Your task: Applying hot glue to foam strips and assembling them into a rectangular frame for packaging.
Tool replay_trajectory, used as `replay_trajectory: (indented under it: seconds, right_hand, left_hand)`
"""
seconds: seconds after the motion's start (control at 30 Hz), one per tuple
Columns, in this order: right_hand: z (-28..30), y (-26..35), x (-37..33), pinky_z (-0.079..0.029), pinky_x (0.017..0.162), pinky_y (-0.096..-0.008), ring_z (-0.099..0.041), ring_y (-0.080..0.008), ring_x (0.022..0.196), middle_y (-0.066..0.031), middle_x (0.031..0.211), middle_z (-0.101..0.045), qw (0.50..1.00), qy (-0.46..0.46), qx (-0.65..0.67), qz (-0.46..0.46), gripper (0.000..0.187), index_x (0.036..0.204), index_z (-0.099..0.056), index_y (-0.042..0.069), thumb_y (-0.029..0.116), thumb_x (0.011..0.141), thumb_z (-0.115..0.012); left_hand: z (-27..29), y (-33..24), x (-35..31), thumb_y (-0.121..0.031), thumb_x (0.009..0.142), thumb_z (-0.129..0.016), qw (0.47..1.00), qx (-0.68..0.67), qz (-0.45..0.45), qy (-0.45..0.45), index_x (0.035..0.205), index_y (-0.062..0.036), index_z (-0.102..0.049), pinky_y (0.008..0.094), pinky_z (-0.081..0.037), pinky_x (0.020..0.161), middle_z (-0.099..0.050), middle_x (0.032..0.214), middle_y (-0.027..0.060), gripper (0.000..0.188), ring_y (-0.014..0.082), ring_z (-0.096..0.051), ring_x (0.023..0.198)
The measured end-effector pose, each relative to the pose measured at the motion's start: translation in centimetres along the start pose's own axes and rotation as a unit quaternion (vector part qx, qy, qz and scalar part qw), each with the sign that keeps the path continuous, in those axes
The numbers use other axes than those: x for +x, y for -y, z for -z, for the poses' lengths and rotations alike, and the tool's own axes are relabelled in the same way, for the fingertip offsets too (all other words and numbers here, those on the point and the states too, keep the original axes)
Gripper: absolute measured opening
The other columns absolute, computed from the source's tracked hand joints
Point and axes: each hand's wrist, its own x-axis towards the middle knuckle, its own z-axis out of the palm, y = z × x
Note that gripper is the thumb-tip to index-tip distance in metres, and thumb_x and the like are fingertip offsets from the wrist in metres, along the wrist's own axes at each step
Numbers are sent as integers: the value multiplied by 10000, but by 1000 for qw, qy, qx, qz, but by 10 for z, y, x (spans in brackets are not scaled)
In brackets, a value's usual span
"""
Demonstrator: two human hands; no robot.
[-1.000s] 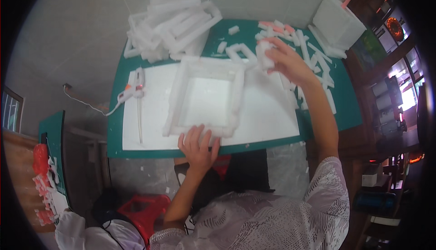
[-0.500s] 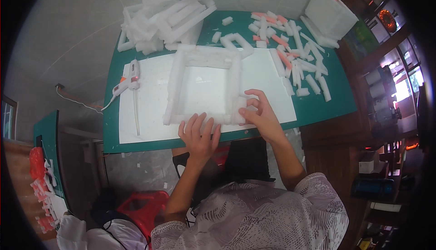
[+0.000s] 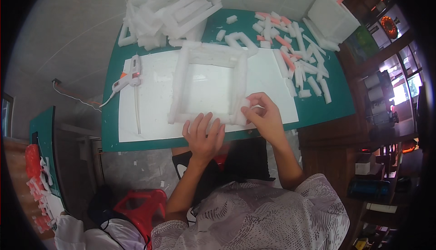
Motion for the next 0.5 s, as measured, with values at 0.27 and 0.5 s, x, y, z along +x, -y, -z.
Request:
replay_trajectory:
  seconds: [0.27,0.5]
  right_hand:
    - [-4,2,-3,-419,500,-198,-608,-72,604,14,786,-556,1000,-7,-13,15,275,1058,-575,23,81,822,-703]
    - [-8,4,-7,-445,534,-193,-605,-71,600,0,760,-575,999,-28,-37,20,298,1076,-586,15,82,815,-712]
  left_hand:
    - [0,1,-1,-189,741,-748,1000,7,1,-2,1041,-136,-627,493,-299,1002,-586,1184,64,328,265,-513,1150]
    - [1,-1,-2,-169,735,-754,1000,1,-3,1,1064,-123,-604,502,-290,1011,-580,1185,72,364,276,-503,1165]
